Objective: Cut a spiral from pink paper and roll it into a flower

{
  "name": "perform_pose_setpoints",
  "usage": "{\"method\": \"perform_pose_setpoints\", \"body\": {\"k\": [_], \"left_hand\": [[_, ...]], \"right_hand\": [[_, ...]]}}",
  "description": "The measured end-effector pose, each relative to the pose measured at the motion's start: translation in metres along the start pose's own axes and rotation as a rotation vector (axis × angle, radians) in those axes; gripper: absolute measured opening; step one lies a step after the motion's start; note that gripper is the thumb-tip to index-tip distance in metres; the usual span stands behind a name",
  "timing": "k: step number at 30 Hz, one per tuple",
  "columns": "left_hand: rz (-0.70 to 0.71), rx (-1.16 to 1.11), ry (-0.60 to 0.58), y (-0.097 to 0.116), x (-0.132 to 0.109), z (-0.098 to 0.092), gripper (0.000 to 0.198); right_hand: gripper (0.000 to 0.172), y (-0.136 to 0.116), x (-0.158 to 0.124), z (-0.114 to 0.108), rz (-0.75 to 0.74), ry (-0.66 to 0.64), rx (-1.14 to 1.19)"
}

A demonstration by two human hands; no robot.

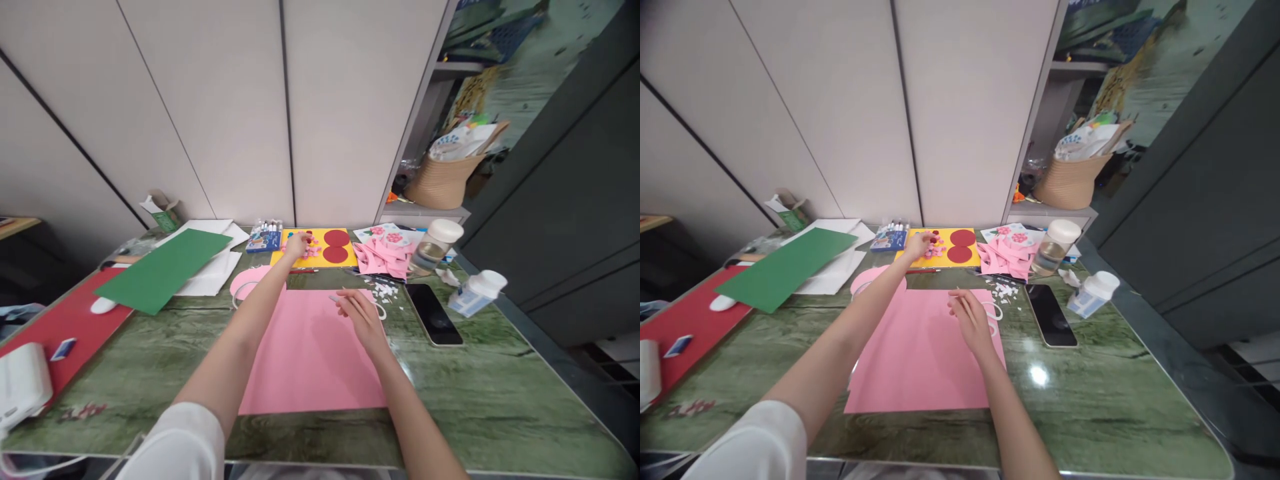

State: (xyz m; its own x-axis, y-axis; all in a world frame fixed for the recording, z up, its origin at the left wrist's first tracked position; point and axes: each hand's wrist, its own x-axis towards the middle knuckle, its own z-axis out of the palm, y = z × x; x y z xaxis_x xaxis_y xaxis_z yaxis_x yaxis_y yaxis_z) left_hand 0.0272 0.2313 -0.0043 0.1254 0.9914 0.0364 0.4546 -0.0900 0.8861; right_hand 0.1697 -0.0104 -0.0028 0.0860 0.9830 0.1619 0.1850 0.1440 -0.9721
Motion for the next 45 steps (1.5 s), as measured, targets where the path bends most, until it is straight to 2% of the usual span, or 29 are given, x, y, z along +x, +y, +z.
{"method": "perform_pose_setpoints", "body": {"k": [1,3,5,8,10,12,15,19,25,28,32,34,36,41,45], "left_hand": [[0.011,0.075,-0.02,-0.003,0.001,-0.004,0.034],[0.031,0.22,-0.056,-0.01,-0.001,-0.016,0.034],[0.038,0.353,-0.089,-0.019,-0.011,-0.034,0.033],[0.026,0.531,-0.164,-0.033,-0.041,-0.069,0.034],[0.009,0.626,-0.205,-0.043,-0.067,-0.096,0.028],[-0.017,0.698,-0.233,-0.05,-0.094,-0.121,0.031],[-0.032,0.763,-0.26,-0.059,-0.127,-0.142,0.03],[-0.005,0.807,-0.314,-0.063,-0.149,-0.14,0.025],[0.022,0.884,-0.322,-0.063,-0.156,-0.126,0.021],[-0.03,0.964,-0.257,-0.064,-0.158,-0.131,0.025],[-0.125,1.059,-0.168,-0.069,-0.161,-0.144,0.037],[-0.148,1.076,-0.167,-0.072,-0.161,-0.149,0.034],[-0.159,1.08,-0.166,-0.073,-0.16,-0.151,0.029],[-0.104,1.085,-0.009,-0.075,-0.151,-0.142,0.039],[-0.061,1.063,0.016,-0.079,-0.145,-0.127,0.038]], "right_hand": [[0.024,0.0,0.0,-0.001,-0.019,-0.017,-0.1],[0.025,0.003,-0.001,-0.004,-0.082,-0.039,-0.46],[0.027,0.007,-0.001,-0.007,-0.094,-0.039,-0.66],[0.032,0.015,-0.001,-0.008,-0.057,-0.08,-0.792],[0.034,0.019,-0.001,-0.008,-0.035,-0.132,-0.868],[0.036,0.02,-0.002,-0.007,-0.022,-0.178,-0.929],[0.036,0.021,-0.003,-0.004,-0.003,-0.209,-0.998],[0.032,0.022,-0.003,0.004,0.014,-0.232,-1.052],[0.029,0.023,-0.006,0.013,-0.007,-0.259,-1.093],[0.032,0.018,-0.005,0.007,0.008,-0.208,-1.133],[0.029,0.014,-0.006,-0.007,0.085,-0.044,-1.242],[0.028,0.014,-0.007,-0.013,0.136,0.017,-1.293],[0.026,0.016,-0.009,-0.018,0.171,0.024,-1.322],[0.026,0.019,-0.008,-0.023,0.201,-0.009,-1.345],[0.025,0.018,-0.008,-0.023,0.204,-0.008,-1.347]]}}
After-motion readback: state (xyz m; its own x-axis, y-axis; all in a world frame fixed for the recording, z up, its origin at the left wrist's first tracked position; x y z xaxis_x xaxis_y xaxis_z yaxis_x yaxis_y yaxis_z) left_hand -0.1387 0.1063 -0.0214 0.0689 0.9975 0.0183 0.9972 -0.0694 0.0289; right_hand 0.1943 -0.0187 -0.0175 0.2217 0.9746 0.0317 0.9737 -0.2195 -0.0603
